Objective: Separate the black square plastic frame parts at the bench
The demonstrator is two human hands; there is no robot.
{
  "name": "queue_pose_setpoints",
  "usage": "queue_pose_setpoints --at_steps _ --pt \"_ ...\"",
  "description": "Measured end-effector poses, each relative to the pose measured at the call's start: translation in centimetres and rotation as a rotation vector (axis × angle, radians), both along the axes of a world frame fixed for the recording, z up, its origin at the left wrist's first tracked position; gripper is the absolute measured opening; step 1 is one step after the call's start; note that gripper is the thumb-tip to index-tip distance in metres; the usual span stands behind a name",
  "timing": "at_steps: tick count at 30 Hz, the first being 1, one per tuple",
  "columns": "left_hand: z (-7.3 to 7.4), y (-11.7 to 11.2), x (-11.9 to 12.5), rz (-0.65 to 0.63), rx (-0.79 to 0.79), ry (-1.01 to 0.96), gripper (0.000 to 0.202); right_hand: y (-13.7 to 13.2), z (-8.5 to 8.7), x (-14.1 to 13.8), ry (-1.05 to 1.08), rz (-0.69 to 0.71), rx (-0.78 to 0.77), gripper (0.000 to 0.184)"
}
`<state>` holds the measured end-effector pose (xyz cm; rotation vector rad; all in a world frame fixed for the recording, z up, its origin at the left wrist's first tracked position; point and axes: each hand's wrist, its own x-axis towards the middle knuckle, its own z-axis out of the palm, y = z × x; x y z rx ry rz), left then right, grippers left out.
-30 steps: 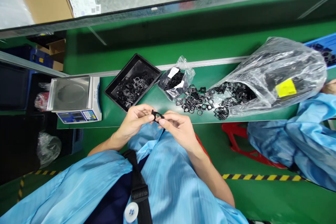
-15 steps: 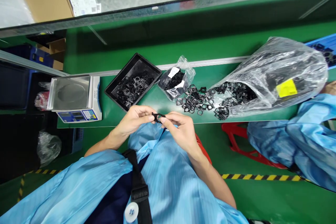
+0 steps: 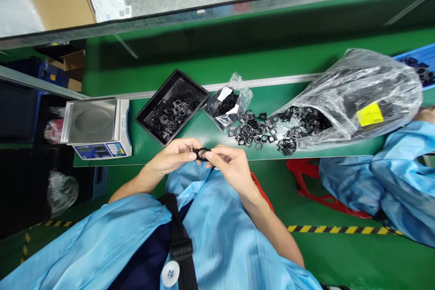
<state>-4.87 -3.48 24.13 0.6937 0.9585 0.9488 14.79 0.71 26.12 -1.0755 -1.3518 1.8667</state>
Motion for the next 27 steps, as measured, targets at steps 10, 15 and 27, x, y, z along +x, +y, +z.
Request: queue_pose_setpoints --at_steps 10,15,27 --pt "-0.1 -0.2 0.9 0.184 0.098 0.152 0.04 0.1 -0.8 -0.5 0.078 -0.101 -0.07 0.025" --pt "-0.2 -0.1 1.2 0.192 0.134 0.209 0.041 0.3 -1.3 -0.2 0.079 -0.125 -0.088 0.027" --pt "-0.5 -0.8 1.5 0.316 0.535 0.615 0.023 0.0 -0.7 0.3 -0.052 -0.128 0.32 0.009"
